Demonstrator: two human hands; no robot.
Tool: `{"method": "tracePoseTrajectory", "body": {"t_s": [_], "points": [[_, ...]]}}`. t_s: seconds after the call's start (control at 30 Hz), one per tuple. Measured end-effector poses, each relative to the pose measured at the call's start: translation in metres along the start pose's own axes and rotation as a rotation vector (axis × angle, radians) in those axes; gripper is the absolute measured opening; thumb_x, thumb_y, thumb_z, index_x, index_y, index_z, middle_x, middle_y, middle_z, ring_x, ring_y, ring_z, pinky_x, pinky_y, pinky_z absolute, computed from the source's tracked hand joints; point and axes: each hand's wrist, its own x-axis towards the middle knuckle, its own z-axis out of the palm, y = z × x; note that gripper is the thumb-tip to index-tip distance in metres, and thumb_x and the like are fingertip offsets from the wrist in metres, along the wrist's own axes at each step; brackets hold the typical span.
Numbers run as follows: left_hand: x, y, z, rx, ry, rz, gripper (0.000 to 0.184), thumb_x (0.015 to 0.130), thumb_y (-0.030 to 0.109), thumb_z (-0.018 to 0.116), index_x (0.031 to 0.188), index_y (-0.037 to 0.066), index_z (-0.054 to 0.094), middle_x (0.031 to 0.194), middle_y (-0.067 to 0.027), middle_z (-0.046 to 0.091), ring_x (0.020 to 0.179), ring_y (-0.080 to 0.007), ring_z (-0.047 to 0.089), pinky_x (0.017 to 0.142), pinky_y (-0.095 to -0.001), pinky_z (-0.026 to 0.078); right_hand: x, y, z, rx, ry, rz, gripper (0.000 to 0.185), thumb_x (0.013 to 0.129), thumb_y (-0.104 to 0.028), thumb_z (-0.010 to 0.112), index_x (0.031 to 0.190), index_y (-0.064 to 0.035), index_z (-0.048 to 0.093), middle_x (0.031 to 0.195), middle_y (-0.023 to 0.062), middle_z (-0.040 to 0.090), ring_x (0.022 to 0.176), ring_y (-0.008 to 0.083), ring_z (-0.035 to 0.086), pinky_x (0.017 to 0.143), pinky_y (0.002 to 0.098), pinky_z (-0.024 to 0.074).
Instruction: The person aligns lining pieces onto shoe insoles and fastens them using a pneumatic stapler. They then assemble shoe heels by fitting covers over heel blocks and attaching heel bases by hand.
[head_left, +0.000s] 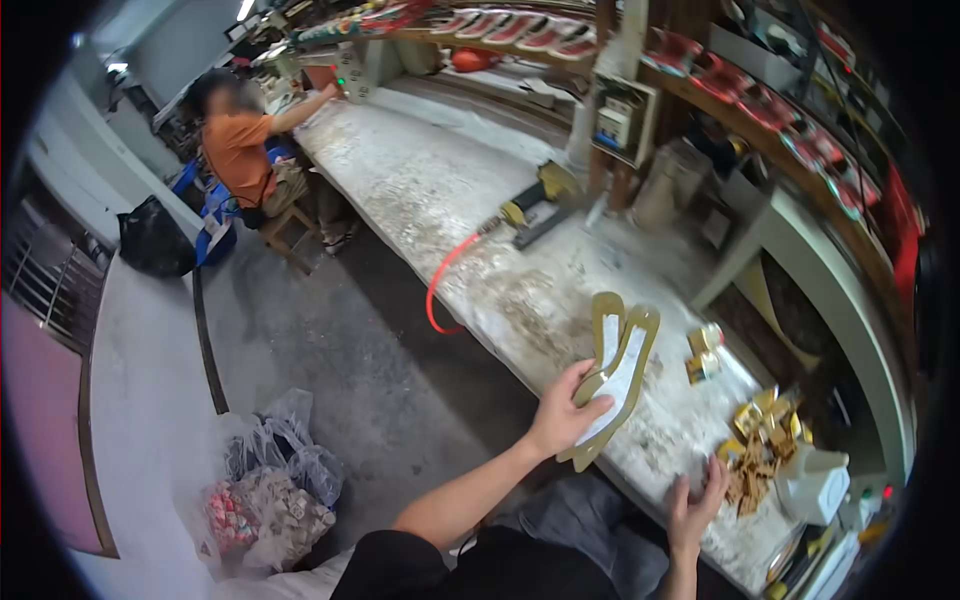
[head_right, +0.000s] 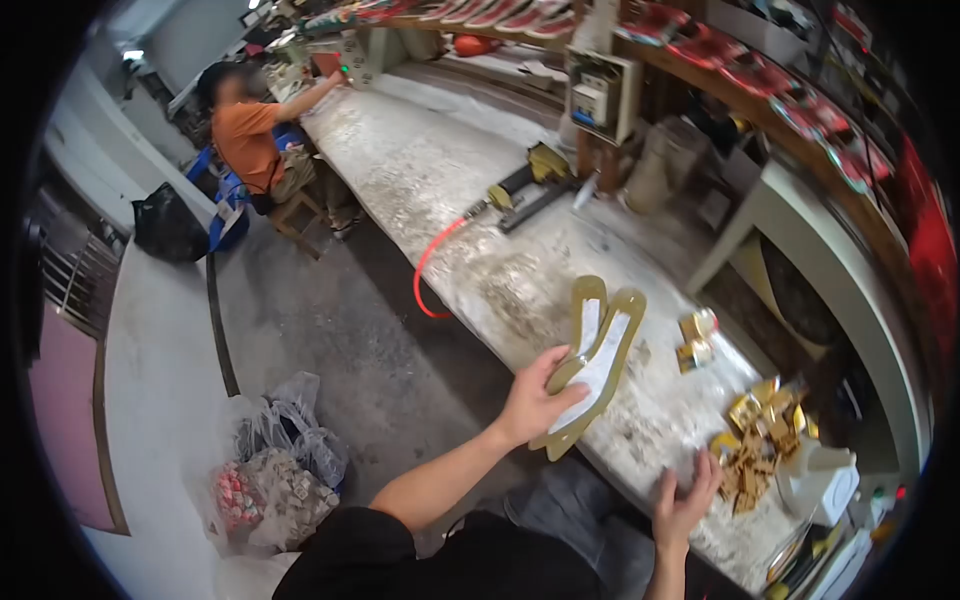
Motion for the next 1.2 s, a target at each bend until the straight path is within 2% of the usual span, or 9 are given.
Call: {"method": "tracePoseTrajectory", "body": {"t_s": [0.1,0.27,0.37,0.5,0.6,0.73,0.9,1.03,1.2], "points": [[0.029,0.041,-0.068,-0.262,0.044,-0.007,0.062,0.099,0.006,0.078,0.154,-0.005,0.052,0.133,-0.0062,0.069,0.118,-0.0134,0.065,0.103,-0.0300,0.054,-0.001,0.006,0.008,-0.001,0.076,0.014,0.061,0.093,-0.010,0.071,0.151,0.0012,0.054,0.146,0.0230,0.056,0.133,0.0387,0.054,0.111,0.0469,0.0442],[0.134,0.076,-0.214,-0.212,0.270,0.062,0.059,0.097,0.001,0.078,0.152,-0.003,0.055,0.130,-0.0084,0.072,0.112,-0.0151,0.069,0.098,-0.0307,0.057,0.007,-0.010,0.026,-0.149,0.095,-0.088,0.062,0.091,-0.005,0.072,0.149,0.0038,0.054,0.147,0.0266,0.052,0.135,0.0436,0.052,0.115,0.0508,0.0423],[0.219,0.053,-0.292,-0.162,0.442,0.020,0.062,0.097,0.002,0.076,0.155,-0.001,0.053,0.130,-0.0097,0.072,0.102,-0.0171,0.073,0.089,-0.0323,0.060,0.016,-0.030,0.019,-0.369,-0.051,-0.044,0.060,0.103,-0.035,0.070,0.148,0.0041,0.057,0.149,0.0308,0.055,0.138,0.0494,0.051,0.126,0.0612,0.0288],[0.346,0.056,-0.411,0.052,0.527,0.028,0.059,0.100,0.005,0.075,0.155,0.001,0.052,0.121,-0.0102,0.073,0.092,-0.0213,0.073,0.081,-0.0358,0.061,0.026,-0.055,0.014,-0.489,-0.117,-0.102,0.054,0.101,-0.022,0.067,0.147,0.0053,0.057,0.145,0.0327,0.056,0.136,0.0510,0.051,0.117,0.0615,0.0393],[0.408,0.051,-0.471,-0.195,0.523,0.141,0.032,0.100,0.004,0.072,0.132,0.002,0.065,0.111,-0.0072,0.071,0.093,-0.0187,0.069,0.081,-0.0344,0.059,0.022,-0.049,0.022,-0.475,-0.079,-0.107,0.054,0.101,-0.021,0.067,0.147,0.0055,0.057,0.145,0.0330,0.056,0.134,0.0515,0.052,0.116,0.0619,0.0391],[0.413,-0.006,-0.440,-0.109,0.862,-0.188,0.052,0.097,0.010,0.071,0.147,0.003,0.056,0.124,-0.0152,0.070,0.106,-0.0284,0.071,0.091,-0.0419,0.059,0.023,-0.042,0.025,-0.469,-0.072,-0.078,0.056,0.100,-0.023,0.068,0.147,0.0051,0.056,0.145,0.0328,0.056,0.133,0.0517,0.052,0.117,0.0619,0.0374],[0.416,-0.107,-0.436,0.486,1.183,-0.123,0.057,0.091,0.011,0.074,0.145,0.002,0.059,0.132,-0.0157,0.069,0.114,-0.0262,0.068,0.098,-0.0400,0.057,0.020,-0.043,0.026,-0.488,-0.074,-0.067,0.058,0.100,-0.024,0.069,0.149,0.0036,0.055,0.146,0.0318,0.056,0.133,0.0504,0.052,0.117,0.0601,0.0383],[0.304,-0.019,-0.254,0.288,0.771,0.302,0.051,0.090,-0.001,0.068,0.141,0.000,0.064,0.136,-0.0174,0.069,0.122,-0.0250,0.068,0.101,-0.0402,0.056,0.009,-0.024,0.027,-0.501,-0.028,-0.119,0.068,0.085,-0.009,0.073,0.149,0.0031,0.054,0.146,0.0270,0.054,0.133,0.0462,0.052,0.115,0.0564,0.0403],[0.150,-0.001,-0.068,0.076,0.212,0.369,0.039,0.095,-0.005,0.067,0.134,-0.002,0.068,0.131,-0.0137,0.071,0.114,-0.0218,0.069,0.096,-0.0338,0.056,0.014,-0.042,0.016,-0.361,0.028,-0.086,0.058,0.081,-0.013,0.077,0.136,0.0027,0.063,0.136,0.0245,0.062,0.124,0.0451,0.058,0.109,0.0541,0.0445]]}}
